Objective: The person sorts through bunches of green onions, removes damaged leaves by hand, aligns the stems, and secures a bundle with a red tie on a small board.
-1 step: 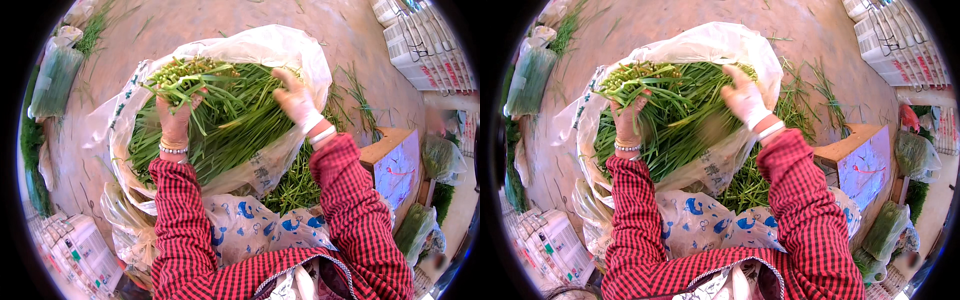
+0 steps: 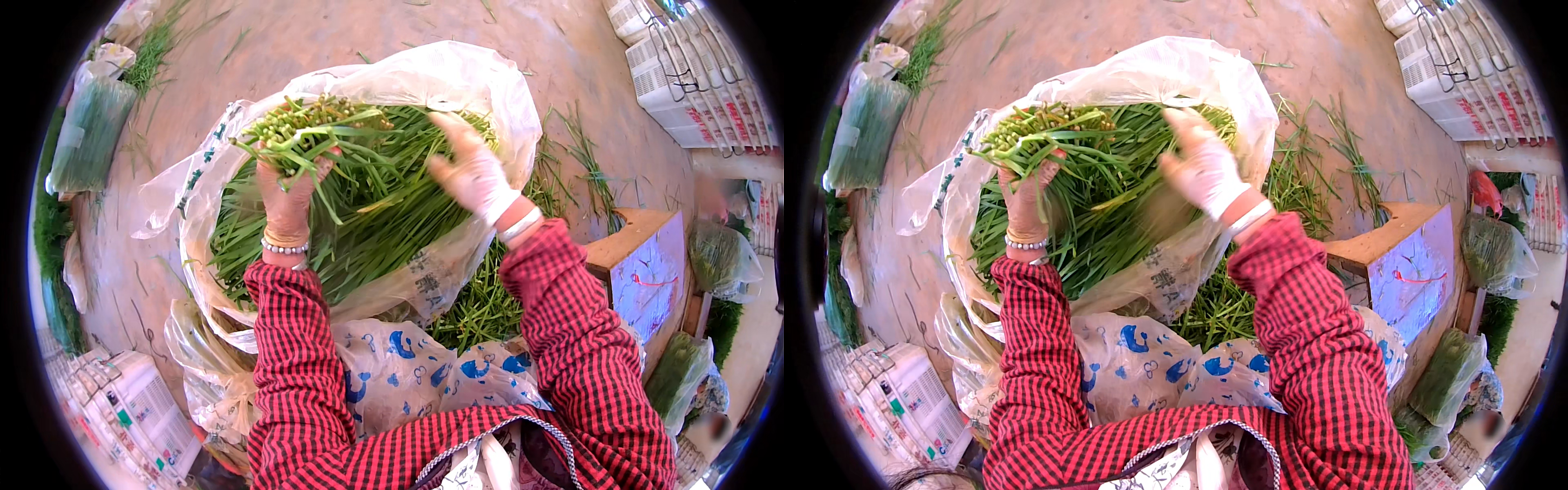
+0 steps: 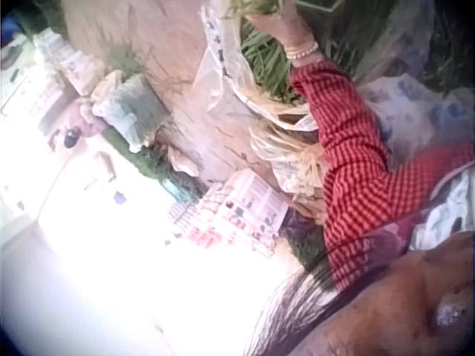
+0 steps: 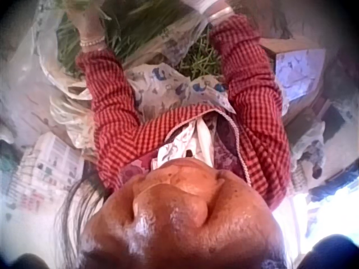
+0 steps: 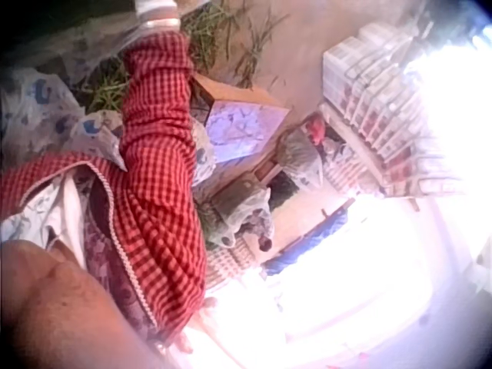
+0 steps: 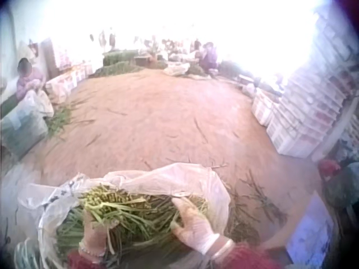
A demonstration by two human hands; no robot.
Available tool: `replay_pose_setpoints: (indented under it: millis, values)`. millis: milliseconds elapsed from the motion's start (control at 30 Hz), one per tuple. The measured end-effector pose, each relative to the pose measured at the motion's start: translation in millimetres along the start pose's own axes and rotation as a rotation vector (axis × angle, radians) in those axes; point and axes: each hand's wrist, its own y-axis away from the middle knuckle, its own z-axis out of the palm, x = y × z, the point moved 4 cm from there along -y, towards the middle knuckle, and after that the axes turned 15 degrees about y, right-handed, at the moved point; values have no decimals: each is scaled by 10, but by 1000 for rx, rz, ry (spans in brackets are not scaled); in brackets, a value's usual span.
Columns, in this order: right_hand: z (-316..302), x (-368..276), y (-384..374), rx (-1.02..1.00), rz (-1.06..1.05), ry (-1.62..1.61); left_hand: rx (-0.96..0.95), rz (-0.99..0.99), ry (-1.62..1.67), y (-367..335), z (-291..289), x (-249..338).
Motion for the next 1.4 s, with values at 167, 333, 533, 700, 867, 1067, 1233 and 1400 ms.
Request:
replay_pose_setpoints:
  millis: [167, 333, 533, 700, 867, 1067, 1233, 1400]
  values:
    - [29, -1223, -370, -141, -297, -219, -120, 289, -401, 219, 116, 159]
    - [52, -1956, -140, 5, -553, -431, 271, 230, 153, 705, -188, 663]
    - [127, -2301, 21, -4, -440, -307, 266, 258, -88, 1038, -286, 659]
    - [238, -1734, 50, -241, -205, -536, 401, 323, -172, 945, -529, 928]
    - [700, -170, 474, -322, 594, -1435, 540, 573, -288, 1170, -973, 1803]
    - [-841, -1796, 261, -179, -332, -429, 127, 481, -16, 1351, -63, 2506]
    - [-1657, -2415, 627, 5, -565, -509, -211, 273, 20, 1395, 1554, 2133]
    - [-1838, -2093, 1357, -388, -258, -1621, -459, 55, 291, 1662, 2576, 1771]
